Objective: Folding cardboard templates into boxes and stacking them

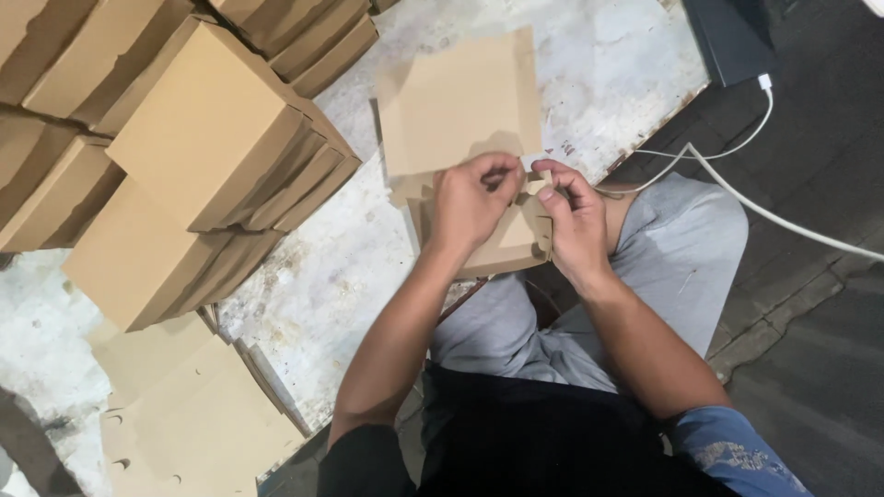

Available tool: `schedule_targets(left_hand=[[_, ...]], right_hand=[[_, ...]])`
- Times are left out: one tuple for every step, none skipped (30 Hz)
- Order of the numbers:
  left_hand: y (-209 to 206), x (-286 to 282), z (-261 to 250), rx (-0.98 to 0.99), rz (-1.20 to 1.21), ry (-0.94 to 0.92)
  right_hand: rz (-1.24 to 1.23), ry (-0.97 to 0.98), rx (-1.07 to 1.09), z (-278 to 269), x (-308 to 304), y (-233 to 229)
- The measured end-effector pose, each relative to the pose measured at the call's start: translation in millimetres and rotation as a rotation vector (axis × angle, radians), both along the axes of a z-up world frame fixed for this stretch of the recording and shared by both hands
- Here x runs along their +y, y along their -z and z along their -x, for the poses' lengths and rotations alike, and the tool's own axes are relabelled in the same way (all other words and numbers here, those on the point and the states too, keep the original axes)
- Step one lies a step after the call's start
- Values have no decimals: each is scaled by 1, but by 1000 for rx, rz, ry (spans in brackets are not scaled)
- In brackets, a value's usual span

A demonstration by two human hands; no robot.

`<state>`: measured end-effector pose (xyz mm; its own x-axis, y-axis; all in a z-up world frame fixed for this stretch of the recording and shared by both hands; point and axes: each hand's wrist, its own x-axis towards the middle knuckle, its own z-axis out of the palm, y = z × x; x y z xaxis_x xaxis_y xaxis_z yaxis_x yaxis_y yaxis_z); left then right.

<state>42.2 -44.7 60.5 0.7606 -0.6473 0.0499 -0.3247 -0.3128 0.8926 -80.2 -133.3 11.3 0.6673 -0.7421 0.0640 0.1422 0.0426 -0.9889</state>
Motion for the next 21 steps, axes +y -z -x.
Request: schedule_targets(left_hand=[[-4, 4, 4, 37, 6, -20], [-8, 8, 9, 78, 10, -42], [1, 9, 13, 81, 7, -43], [8, 10, 16, 75, 26, -58], [16, 10, 20, 69, 45, -73], [16, 10, 20, 68, 45, -71], [17, 11, 20, 49, 39, -75], [18, 12, 21, 33, 31, -79], [19, 13, 23, 35, 29, -75], [19, 13, 24, 41, 41, -71], [18, 13, 25, 48, 54, -66], [17, 13, 25, 47, 55, -64], [16, 13, 25, 60, 88, -50], [16, 14, 25, 74, 120, -36], [12, 14, 26, 76, 121, -34], [8, 14, 27, 91, 146, -19], [5, 15, 29, 107, 172, -4], [8, 16, 30, 107, 171, -7], [10, 17, 31, 157, 189, -24], [13, 18, 32, 204, 209, -39], [13, 18, 30, 202, 210, -40]], right_hand=[[-61, 21, -14, -1, 1, 3], [-124, 41, -25, -1, 3, 6], [-127, 40, -22, -2, 3, 9], [-139, 52, -15, -3, 3, 11], [-151, 64, -9, -4, 2, 14], [-150, 66, -10, -5, 2, 15], [-139, 76, -17, -6, 3, 16], [-130, 87, -19, -5, 4, 18], [-132, 90, -17, -6, 5, 18], [-126, 93, -26, -6, 6, 18], [-121, 96, -36, -7, 6, 18], [-120, 98, -37, -6, 5, 19], [-95, 98, -28, -6, 5, 20], [-70, 98, -17, -4, 4, 21], [-69, 100, -16, -3, 3, 33], [-51, 110, -15, -1, 2, 45], [-33, 119, -14, 0, 1, 57], [-34, 117, -13, 1, 2, 54], [-10, 101, -19, 1, 3, 51], [15, 87, -27, 0, 3, 48], [15, 86, -29, -1, 2, 44]])
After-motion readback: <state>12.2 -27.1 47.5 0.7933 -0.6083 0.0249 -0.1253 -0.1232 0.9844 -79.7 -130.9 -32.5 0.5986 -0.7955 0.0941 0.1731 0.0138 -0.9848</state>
